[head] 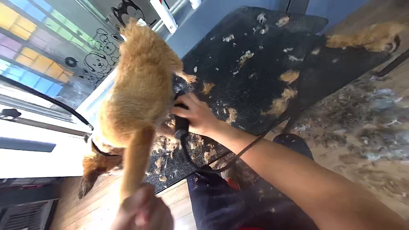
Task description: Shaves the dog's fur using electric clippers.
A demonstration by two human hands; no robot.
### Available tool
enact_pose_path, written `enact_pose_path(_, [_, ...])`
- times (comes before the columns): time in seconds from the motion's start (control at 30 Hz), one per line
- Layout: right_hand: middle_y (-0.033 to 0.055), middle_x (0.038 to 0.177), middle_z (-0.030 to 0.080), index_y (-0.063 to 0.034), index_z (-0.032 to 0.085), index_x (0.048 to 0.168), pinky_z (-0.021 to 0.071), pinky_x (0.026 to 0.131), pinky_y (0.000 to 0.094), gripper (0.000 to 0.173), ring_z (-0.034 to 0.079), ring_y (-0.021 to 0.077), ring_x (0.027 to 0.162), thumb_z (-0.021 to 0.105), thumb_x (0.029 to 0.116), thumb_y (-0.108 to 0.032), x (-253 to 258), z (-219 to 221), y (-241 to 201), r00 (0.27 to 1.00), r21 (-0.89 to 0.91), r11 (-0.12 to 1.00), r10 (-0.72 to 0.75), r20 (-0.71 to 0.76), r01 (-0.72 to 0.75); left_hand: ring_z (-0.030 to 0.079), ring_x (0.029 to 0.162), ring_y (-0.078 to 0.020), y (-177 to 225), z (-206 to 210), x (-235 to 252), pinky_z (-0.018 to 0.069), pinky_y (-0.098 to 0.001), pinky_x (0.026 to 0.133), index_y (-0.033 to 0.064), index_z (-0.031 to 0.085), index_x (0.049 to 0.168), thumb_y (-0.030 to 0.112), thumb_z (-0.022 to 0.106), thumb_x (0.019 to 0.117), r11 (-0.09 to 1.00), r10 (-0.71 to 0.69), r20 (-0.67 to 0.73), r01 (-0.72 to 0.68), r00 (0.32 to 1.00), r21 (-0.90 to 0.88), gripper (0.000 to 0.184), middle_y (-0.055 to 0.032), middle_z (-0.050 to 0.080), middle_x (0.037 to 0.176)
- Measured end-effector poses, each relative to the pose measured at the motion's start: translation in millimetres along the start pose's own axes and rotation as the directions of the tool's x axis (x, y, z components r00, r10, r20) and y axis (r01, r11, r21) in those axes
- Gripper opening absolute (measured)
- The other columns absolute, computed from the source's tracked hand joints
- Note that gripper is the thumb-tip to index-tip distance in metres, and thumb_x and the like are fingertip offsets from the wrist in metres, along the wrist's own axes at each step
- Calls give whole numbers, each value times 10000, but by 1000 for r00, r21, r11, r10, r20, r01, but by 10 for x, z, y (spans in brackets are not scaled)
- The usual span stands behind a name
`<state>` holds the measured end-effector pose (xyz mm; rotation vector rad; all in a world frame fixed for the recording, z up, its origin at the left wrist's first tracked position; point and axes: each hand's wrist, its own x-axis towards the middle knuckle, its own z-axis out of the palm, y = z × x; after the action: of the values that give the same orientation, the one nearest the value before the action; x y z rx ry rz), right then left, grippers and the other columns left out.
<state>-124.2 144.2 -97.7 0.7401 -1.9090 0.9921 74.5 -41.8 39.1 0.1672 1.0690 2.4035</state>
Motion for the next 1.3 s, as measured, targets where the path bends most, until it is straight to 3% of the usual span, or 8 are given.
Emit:
enact_pose_path(0.17, [138, 1196, 656, -129, 730, 1133, 546, 945, 480, 367, 603, 308, 1168, 724, 824, -327, -2, -591, 109, 987, 86, 991, 114, -109, -105, 626, 535, -163, -491, -925, 467, 569, -341, 519, 27, 657, 936, 272, 597, 1021, 642, 301, -214, -32, 929, 766, 266, -73, 663, 687])
enact_pose_path(0.27, [122, 1164, 656, -94, 729, 1113, 543, 996, 438, 318, 613, 267, 1158, 792, 814, -182, -6, -810, 125, 982, 116, 990, 98, -164, -79, 709, 908, -181, -393, -1556, 861, 616, -400, 811, 52, 564, 1346, 384, 691, 919, 337, 442, -302, 155, 845, 929, 555, -80, 703, 1082])
enact_pose_path(0.33, [102, 1184, 656, -97, 715, 1113, 548, 1015, 436, 324, 617, 254, 1184, 807, 809, -164, -44, -871, 155, 978, 138, 989, 85, -191, -59, 655, 1147, -187, -291, -1822, 1089, 558, -417, 1001, 52, 536, 1386, 336, 746, 855, 387, 446, -343, 167, 827, 907, 637, -107, 650, 1267])
enact_pose_path(0.53, [29, 1154, 664, -157, 689, 1058, 576, 1011, 404, 344, 636, 226, 1179, 845, 752, -187, -93, -1037, -76, 954, 174, 968, 218, -207, -184, 707, 758, -96, -150, -1934, 1565, 613, -315, 748, 81, 730, 1026, 240, 781, 874, 525, 331, -227, 21, 916, 851, 225, 5, 736, 834])
enact_pose_path(0.8, [-20, 1126, 692, -218, 692, 1062, 580, 1000, 354, 394, 652, 183, 1160, 880, 718, -174, -140, -1176, -244, 952, 196, 960, 236, -193, -199, 713, 906, -102, 60, -1758, 1356, 590, -378, 896, 95, 717, 1109, 388, 723, 902, 319, 269, -164, 73, 949, 945, 359, -21, 745, 976])
enact_pose_path(0.93, [-6, 1109, 702, -208, 700, 1072, 584, 989, 356, 423, 663, 190, 1137, 896, 700, -170, -140, -1174, -350, 955, 244, 952, 235, -181, -188, 693, 787, -92, 38, -1694, 1095, 593, -372, 781, 110, 731, 938, 339, 705, 898, 274, 284, -86, 5, 955, 962, 234, 5, 719, 846])
enact_pose_path(1.13, [26, 1096, 716, -158, 704, 1062, 585, 997, 352, 435, 676, 202, 1124, 903, 676, -125, -146, -1199, -540, 938, 315, 921, 294, -183, -227, 688, 674, -101, 266, -1071, 762, 603, -347, 652, 136, 715, 893, 283, 692, 882, 442, 336, -187, 21, 923, 897, 150, 22, 706, 758])
enact_pose_path(1.3, [74, 1161, 713, -105, 677, 1142, 616, 923, 334, 487, 691, 222, 1101, 885, 701, -102, -14, -1298, -597, 929, 359, 884, 356, -106, -298, 719, 679, -264, 845, -474, 569, 625, -422, 631, 31, 699, 952, 178, 644, 931, 591, 373, -142, -117, 917, 798, 158, -140, 722, 785])
